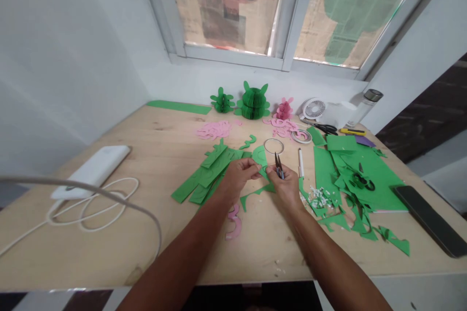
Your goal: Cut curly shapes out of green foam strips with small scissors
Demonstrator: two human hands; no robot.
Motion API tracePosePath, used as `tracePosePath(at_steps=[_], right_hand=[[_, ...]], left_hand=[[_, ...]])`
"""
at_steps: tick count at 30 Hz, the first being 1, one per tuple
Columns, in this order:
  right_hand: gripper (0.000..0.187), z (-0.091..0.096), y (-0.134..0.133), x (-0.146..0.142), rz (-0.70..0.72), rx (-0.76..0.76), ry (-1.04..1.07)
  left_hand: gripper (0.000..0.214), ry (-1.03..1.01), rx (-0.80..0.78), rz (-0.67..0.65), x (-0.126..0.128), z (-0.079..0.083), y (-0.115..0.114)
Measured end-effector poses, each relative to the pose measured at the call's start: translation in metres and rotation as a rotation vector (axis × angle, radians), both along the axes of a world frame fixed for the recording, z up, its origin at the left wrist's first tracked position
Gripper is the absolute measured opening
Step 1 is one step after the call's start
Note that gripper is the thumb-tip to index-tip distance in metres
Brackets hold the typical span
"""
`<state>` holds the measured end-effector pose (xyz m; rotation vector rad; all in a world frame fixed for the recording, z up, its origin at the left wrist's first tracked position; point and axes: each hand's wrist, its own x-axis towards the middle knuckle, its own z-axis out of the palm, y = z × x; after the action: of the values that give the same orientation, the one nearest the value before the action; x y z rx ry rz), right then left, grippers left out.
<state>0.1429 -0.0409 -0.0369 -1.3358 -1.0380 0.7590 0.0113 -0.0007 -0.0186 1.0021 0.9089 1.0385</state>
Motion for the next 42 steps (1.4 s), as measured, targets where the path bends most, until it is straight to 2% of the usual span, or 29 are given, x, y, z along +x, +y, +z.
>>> tracePosePath(at_steps=[5, 11, 15, 21, 28, 32, 38, 42], right_hand=[[0.030, -0.007, 0.005, 0.006, -0.071, -0.059, 0.120], [0.029, -0.008, 0.006, 0.006, -0.039, -0.070, 0.097], [0.032, -0.010, 0.006, 0.008, -0.014, -0.064, 0.042], [0.021, -0.005, 0.004, 0.007, 0.027, -0.056, -0.034], [0.044, 0.002, -0.002, 0.006, 0.163, 0.020, 0.009], [0.045, -0.001, -0.002, 0.008, 0.191, 0.020, -0.034], [0.034, 0.003, -0.001, 0.007, 0.139, 0.070, -0.150], [0.031, 0.001, -0.001, 0.007, 0.097, 0.078, -0.146]], left_hand=[[0.024, -0.051, -0.006, 0.110, -0.008, 0.002, 0.008], [0.027, -0.075, -0.044, -0.033, -0.010, 0.002, 0.006], [0.028, -0.093, -0.073, -0.066, -0.010, 0.005, 0.004], [0.029, -0.122, -0.090, -0.083, -0.012, 0.006, 0.004], [0.030, -0.274, -0.140, -0.167, -0.015, 0.005, 0.006], [0.028, -0.329, -0.151, -0.194, -0.015, 0.004, 0.007], [0.028, -0.377, -0.166, -0.196, -0.016, 0.003, 0.009], [0.028, -0.365, -0.150, -0.179, -0.017, 0.004, 0.009]])
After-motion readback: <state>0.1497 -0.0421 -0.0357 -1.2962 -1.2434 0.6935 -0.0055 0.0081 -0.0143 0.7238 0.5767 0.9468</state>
